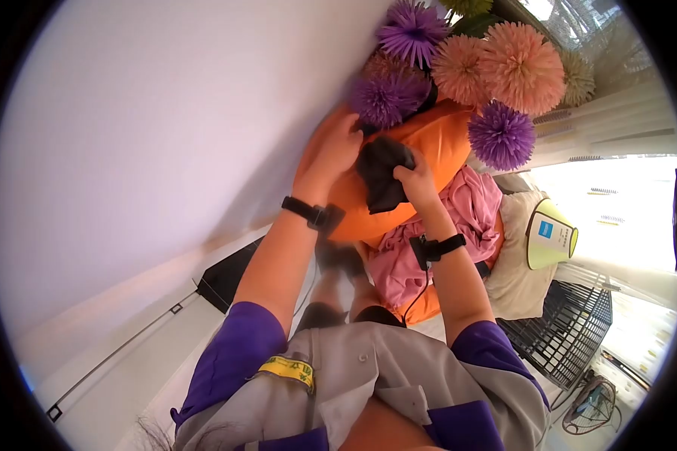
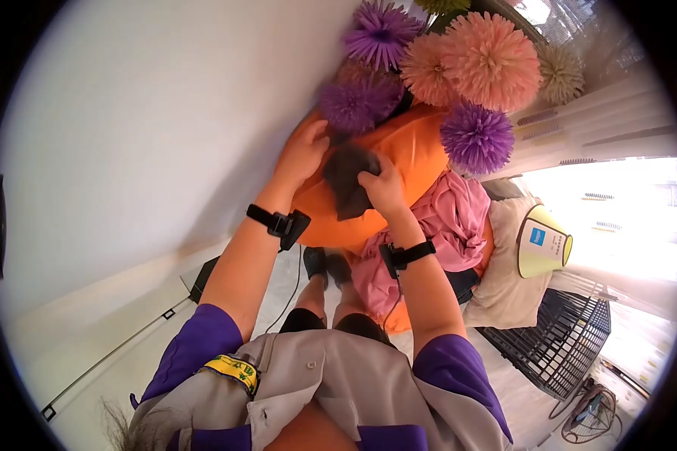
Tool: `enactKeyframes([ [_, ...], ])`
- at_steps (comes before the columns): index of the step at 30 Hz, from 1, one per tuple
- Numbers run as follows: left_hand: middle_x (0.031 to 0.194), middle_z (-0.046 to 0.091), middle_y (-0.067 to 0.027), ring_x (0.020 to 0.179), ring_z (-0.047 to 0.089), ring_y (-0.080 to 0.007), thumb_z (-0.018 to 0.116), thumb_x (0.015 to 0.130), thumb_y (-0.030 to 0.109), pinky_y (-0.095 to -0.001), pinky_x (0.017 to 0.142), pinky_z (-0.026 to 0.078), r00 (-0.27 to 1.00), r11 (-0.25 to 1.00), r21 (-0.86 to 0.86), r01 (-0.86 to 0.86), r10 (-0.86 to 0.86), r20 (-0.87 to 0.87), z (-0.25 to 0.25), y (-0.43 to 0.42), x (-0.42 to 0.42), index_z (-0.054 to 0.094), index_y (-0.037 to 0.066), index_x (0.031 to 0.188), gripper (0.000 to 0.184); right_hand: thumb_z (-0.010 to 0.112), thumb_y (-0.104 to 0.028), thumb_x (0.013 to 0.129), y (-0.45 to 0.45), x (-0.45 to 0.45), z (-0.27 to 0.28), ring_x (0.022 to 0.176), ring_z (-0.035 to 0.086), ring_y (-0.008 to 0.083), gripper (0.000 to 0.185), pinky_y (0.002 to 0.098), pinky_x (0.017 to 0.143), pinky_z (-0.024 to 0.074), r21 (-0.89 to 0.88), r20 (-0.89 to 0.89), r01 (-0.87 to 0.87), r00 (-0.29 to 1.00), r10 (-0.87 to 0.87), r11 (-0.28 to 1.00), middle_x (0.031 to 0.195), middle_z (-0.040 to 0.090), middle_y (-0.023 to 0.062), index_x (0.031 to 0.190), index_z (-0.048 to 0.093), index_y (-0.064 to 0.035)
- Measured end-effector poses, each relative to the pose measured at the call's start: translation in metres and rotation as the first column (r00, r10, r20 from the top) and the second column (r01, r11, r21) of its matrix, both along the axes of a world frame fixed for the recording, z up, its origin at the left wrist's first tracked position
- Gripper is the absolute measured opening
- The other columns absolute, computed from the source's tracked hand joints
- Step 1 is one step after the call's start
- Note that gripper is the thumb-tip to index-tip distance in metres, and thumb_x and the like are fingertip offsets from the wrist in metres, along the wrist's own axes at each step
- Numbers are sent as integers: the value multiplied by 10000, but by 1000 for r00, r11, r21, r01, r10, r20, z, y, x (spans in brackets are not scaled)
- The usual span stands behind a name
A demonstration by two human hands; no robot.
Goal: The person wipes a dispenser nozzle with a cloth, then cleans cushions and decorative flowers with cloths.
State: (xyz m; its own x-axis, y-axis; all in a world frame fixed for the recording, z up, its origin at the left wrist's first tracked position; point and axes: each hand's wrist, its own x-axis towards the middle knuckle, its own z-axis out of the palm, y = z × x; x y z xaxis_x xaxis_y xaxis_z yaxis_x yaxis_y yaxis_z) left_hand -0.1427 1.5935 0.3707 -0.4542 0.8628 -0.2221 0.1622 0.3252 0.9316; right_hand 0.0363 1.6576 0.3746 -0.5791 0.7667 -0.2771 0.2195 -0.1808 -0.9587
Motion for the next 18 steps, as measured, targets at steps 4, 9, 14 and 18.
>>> enactKeyframes([
  [4,1295,483,-196,1191,477,-270,491,879,132,-324,969,380,999,1000,10,26,-26,-41,-8,33,-4,406,21,1325,467,557,-48,685,-12,0,18,878,562,176,435,287,790,450,23,11,16,1000,-16,1000,947,591,82,1113,539,28],
  [9,1267,501,-209,1133,519,-274,477,878,123,-327,924,410,936,953,174,247,-189,-296,-8,57,4,408,47,1330,463,556,-34,683,-11,10,3,880,559,178,443,283,794,447,9,45,82,996,-82,997,950,590,85,1121,532,31],
  [14,1169,563,-193,1063,556,-254,472,876,115,-317,909,419,954,985,156,67,-17,-301,-23,36,-12,451,44,1296,426,549,-26,690,-2,14,13,893,553,187,445,286,799,448,-54,-67,117,990,-121,992,978,580,94,1129,517,33],
  [18,1226,532,-167,1117,513,-215,503,898,173,-303,953,386,978,997,69,42,-27,-207,27,-10,4,420,37,1320,452,542,-1,717,-2,11,23,919,558,191,445,292,806,454,-192,-140,184,967,-212,964,1006,582,98,1159,503,30],
])
